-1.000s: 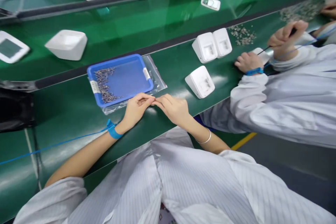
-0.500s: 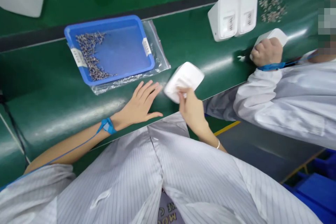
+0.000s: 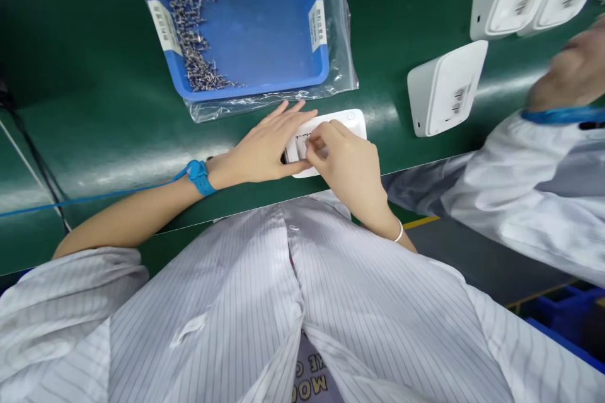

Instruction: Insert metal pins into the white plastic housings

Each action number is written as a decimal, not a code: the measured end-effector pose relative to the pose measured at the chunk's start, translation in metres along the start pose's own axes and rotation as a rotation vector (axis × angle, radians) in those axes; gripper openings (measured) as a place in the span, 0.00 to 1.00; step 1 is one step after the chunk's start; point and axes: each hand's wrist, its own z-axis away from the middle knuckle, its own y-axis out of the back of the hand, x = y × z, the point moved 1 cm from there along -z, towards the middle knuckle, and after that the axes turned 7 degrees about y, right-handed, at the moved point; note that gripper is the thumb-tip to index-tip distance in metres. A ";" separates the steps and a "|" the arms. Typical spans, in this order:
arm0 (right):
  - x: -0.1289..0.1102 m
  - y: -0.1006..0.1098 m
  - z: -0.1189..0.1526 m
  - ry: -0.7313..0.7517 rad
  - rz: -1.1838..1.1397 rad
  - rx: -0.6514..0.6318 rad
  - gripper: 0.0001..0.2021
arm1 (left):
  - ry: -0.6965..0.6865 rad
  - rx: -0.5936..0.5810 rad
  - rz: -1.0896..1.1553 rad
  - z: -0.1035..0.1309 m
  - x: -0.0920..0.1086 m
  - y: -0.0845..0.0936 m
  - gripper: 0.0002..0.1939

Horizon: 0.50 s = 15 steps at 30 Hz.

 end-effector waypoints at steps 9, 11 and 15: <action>0.001 -0.014 0.002 0.005 0.111 0.059 0.14 | 0.022 0.036 -0.006 -0.002 0.000 -0.008 0.42; 0.000 -0.015 0.003 -0.001 0.100 0.068 0.13 | 0.017 0.038 -0.002 -0.002 0.001 -0.008 0.41; -0.004 -0.013 -0.002 0.025 0.098 0.027 0.13 | 0.022 0.036 0.008 -0.002 0.002 -0.008 0.40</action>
